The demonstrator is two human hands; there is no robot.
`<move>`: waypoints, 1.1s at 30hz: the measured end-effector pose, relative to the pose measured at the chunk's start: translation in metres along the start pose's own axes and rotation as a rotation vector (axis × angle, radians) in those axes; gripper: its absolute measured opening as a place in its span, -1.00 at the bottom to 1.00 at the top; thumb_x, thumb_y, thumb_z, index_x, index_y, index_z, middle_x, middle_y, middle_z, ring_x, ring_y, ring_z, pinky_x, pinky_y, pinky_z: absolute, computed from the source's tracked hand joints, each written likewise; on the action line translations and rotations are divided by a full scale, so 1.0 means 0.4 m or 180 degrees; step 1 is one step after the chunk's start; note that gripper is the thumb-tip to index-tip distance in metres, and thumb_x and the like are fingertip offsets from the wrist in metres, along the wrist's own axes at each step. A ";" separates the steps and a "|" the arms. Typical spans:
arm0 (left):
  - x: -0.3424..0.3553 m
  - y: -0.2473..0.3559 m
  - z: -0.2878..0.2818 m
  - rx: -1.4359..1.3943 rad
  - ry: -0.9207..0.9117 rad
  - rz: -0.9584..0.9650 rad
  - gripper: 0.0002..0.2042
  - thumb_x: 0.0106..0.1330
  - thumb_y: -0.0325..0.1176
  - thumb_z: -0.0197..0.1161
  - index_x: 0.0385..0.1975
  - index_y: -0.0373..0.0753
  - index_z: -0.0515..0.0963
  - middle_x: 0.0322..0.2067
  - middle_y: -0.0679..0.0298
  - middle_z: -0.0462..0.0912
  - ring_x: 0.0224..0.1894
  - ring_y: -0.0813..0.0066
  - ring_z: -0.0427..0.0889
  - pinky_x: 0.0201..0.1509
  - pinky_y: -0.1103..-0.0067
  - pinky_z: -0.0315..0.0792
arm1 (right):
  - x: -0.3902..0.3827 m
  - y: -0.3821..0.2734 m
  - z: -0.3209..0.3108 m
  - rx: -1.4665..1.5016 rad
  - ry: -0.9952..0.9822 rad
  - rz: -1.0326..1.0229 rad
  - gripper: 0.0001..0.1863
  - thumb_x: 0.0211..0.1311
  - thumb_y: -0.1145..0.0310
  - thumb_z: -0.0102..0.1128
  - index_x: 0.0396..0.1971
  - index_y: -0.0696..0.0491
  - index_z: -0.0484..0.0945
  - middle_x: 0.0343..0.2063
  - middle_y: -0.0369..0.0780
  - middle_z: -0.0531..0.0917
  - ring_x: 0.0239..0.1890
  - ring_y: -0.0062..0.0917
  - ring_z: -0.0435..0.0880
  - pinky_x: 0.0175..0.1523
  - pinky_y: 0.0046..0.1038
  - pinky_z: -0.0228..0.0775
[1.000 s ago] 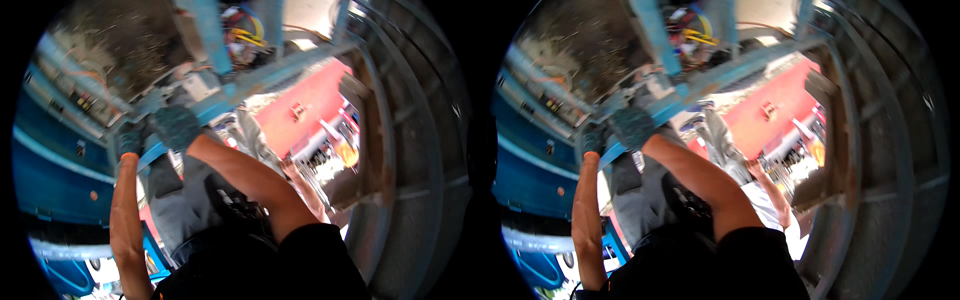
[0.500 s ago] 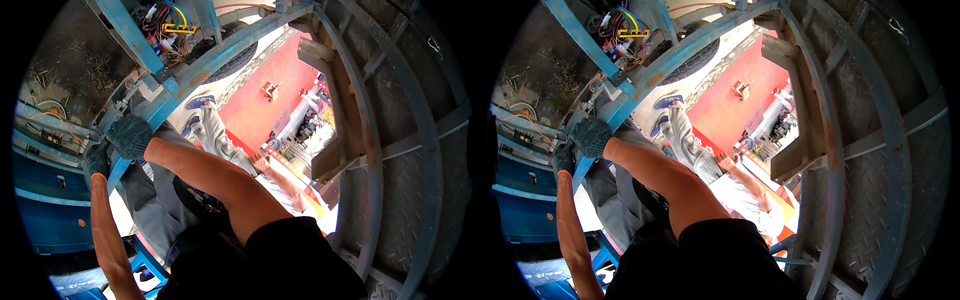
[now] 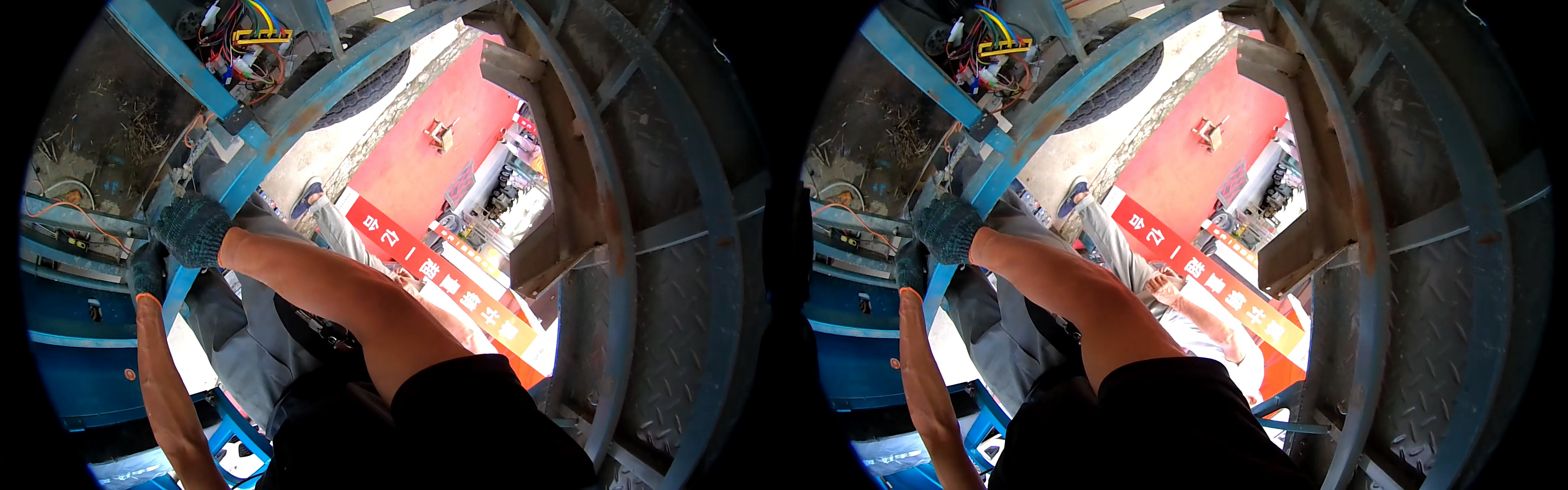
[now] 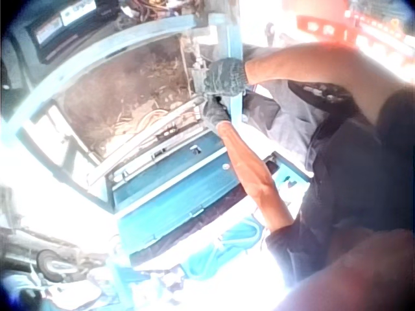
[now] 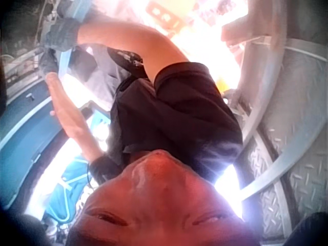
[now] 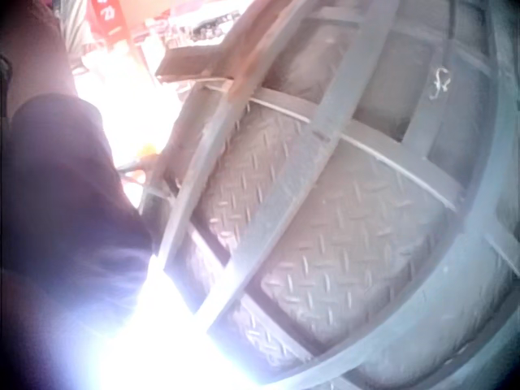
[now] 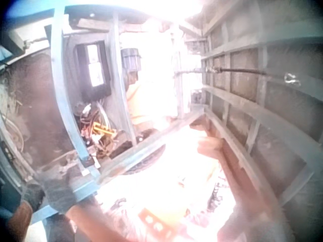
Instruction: The person works on the underside of a blue three-wheeled vehicle, manipulating wires and components within the frame. They use a screwdriver to adjust parts and handle various cables, while another person assists by holding a tool nearby.
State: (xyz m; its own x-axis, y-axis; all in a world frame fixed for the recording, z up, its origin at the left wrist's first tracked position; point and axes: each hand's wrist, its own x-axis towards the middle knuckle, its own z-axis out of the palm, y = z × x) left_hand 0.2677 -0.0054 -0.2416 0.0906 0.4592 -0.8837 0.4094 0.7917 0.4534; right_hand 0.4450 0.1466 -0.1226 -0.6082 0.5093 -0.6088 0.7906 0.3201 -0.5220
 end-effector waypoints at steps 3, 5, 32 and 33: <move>-0.021 0.067 -0.012 -0.0435 0.0298 -0.0803 -0.46 0.42 0.06 0.23 -0.37 -0.45 0.68 -0.44 0.05 0.67 -0.49 0.32 0.52 -0.28 0.32 0.42 | -0.005 0.003 0.006 -0.0026 0.0148 -0.0019 -0.74 0.02 0.29 0.26 -0.26 0.00 0.72 -0.36 -0.13 0.72 -0.26 -0.17 0.72 -0.09 -0.06 0.49; -0.015 0.073 -0.015 -0.0181 0.0361 -0.0804 -0.55 0.45 -0.03 0.21 -0.28 -0.43 0.68 -0.40 0.03 0.70 -0.47 0.28 0.58 -0.28 0.32 0.46 | -0.005 0.008 0.020 -0.0026 0.0267 -0.0048 -0.74 0.02 0.28 0.26 -0.26 0.00 0.72 -0.38 -0.13 0.72 -0.27 -0.17 0.72 -0.10 -0.07 0.49; -0.039 0.095 -0.052 -0.0546 -0.0296 -0.1198 -0.55 0.32 0.03 0.29 -0.18 -0.32 0.72 -0.26 -0.04 0.76 -0.19 0.02 0.73 -0.01 0.28 0.55 | 0.045 -0.029 0.020 -0.0136 0.0543 -0.0593 -0.81 0.20 0.26 0.24 -0.23 -0.02 0.65 -0.39 -0.13 0.68 -0.32 -0.16 0.69 -0.23 -0.08 0.49; -0.047 0.119 -0.065 -0.0618 -0.0183 -0.1367 -0.51 0.27 0.08 0.32 -0.19 -0.32 0.73 -0.26 -0.05 0.76 -0.18 0.02 0.73 -0.01 0.27 0.55 | 0.046 -0.033 0.017 -0.0116 0.0479 -0.0533 -0.80 0.21 0.25 0.24 -0.22 -0.02 0.66 -0.39 -0.13 0.68 -0.32 -0.16 0.69 -0.22 -0.08 0.50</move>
State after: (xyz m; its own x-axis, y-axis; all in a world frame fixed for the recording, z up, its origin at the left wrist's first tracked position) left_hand 0.2618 0.0340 -0.2004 0.0025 0.0552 -0.9985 0.2439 0.9683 0.0542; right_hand 0.4230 0.1463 -0.1310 -0.7160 0.5591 -0.4181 0.6831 0.4375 -0.5848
